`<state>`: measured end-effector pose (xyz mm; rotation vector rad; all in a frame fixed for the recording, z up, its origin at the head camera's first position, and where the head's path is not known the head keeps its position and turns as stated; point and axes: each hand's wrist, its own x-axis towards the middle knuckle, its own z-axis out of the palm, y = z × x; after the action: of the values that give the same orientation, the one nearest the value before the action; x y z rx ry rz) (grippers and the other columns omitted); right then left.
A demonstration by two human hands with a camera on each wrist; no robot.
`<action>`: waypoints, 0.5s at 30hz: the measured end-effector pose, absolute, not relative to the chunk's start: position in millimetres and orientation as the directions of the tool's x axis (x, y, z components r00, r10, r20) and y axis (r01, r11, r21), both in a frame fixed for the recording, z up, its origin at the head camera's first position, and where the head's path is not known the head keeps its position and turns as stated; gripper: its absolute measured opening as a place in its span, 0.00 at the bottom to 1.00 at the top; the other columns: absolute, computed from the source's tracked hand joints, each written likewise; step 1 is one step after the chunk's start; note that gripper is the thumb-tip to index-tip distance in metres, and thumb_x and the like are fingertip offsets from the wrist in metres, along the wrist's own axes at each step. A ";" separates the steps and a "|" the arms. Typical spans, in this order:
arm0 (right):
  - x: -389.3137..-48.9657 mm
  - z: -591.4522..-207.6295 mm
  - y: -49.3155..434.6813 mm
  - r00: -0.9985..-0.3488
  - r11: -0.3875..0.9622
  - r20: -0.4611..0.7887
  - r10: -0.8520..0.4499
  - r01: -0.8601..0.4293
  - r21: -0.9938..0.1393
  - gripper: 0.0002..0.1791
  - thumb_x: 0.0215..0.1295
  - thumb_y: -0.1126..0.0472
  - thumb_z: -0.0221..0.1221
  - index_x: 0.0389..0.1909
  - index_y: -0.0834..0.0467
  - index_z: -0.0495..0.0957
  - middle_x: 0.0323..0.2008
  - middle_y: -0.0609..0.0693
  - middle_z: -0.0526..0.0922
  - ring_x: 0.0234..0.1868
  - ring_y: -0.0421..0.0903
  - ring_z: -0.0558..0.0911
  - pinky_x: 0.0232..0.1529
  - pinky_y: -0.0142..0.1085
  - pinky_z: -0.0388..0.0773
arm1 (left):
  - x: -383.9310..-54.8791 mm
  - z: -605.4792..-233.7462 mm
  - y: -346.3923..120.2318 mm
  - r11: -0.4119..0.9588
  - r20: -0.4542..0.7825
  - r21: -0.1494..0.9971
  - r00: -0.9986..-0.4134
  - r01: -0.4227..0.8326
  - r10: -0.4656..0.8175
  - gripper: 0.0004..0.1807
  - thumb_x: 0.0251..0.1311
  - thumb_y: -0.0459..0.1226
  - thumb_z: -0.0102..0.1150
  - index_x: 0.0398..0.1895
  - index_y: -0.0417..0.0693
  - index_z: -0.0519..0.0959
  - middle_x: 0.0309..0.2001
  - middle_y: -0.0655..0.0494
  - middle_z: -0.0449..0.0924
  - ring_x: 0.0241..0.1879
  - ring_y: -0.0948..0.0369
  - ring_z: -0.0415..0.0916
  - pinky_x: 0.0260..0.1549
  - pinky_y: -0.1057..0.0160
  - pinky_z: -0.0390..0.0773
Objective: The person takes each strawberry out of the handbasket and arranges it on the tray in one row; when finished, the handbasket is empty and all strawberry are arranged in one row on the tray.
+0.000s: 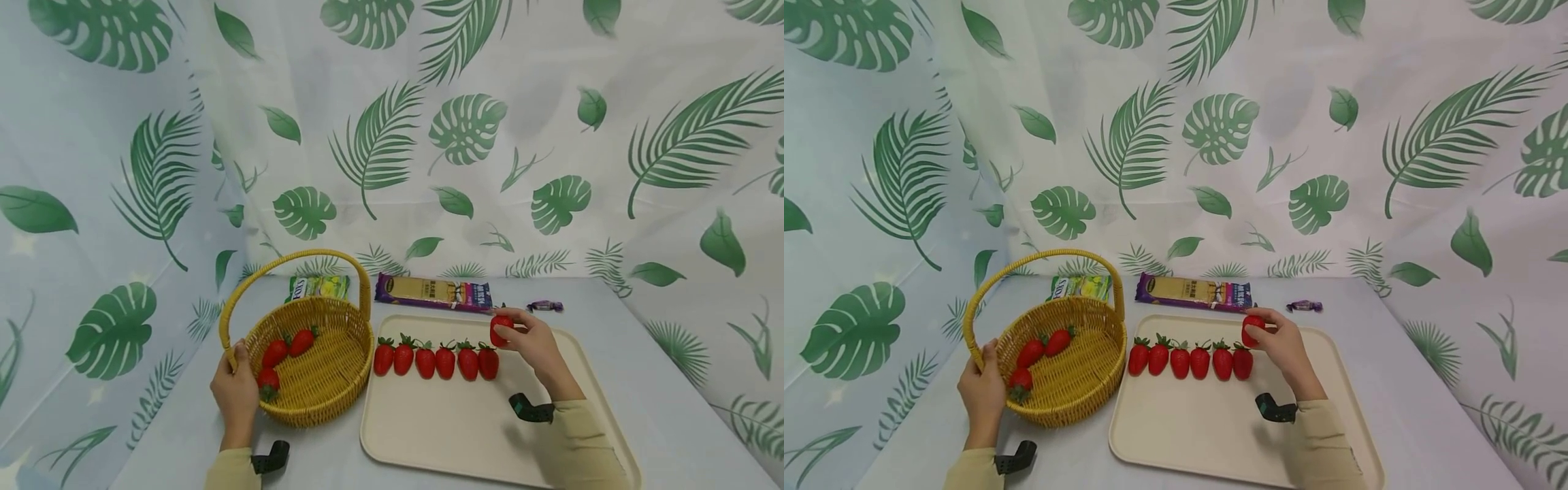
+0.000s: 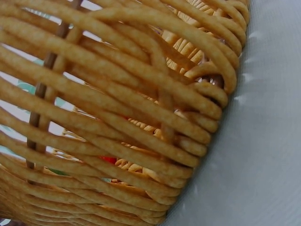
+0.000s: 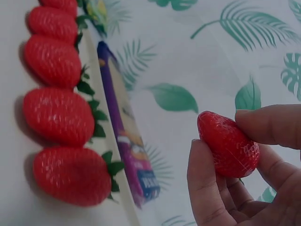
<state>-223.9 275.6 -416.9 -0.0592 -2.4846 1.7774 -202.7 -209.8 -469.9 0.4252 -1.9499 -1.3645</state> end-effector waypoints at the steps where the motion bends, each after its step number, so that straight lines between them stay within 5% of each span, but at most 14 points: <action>1: -224.6 -417.9 278.5 -0.996 0.330 0.040 0.085 -0.010 -0.944 0.26 0.71 0.58 0.58 0.66 0.66 0.68 0.57 0.67 0.71 0.45 0.48 0.78 0.41 0.36 0.82 | -203.3 -469.3 -209.7 0.391 0.361 0.912 -0.694 0.124 -0.622 0.27 0.74 0.50 0.46 0.58 0.37 0.78 0.53 0.38 0.80 0.51 0.43 0.75 0.45 0.57 0.67; 9: -226.1 -427.2 299.5 -0.994 0.370 0.013 0.112 0.030 -0.929 0.27 0.70 0.60 0.59 0.65 0.67 0.68 0.58 0.68 0.68 0.48 0.53 0.77 0.42 0.41 0.82 | -201.2 -470.4 -208.3 0.388 0.339 0.916 -0.706 0.098 -0.622 0.28 0.74 0.52 0.43 0.60 0.39 0.77 0.52 0.37 0.80 0.44 0.47 0.75 0.40 0.59 0.67; 15: -227.6 -435.1 313.8 -0.990 0.403 -0.031 0.138 0.085 -0.911 0.27 0.69 0.60 0.59 0.64 0.69 0.67 0.56 0.69 0.69 0.45 0.53 0.78 0.39 0.37 0.82 | -200.5 -467.8 -208.0 0.414 0.348 0.907 -0.692 0.078 -0.632 0.27 0.74 0.52 0.44 0.59 0.40 0.79 0.49 0.38 0.82 0.31 0.67 0.67 0.32 0.66 0.62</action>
<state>-227.6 313.8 -435.1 -0.2063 -2.5902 1.6775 -200.5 -208.0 -467.8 0.4695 -1.9845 -1.3232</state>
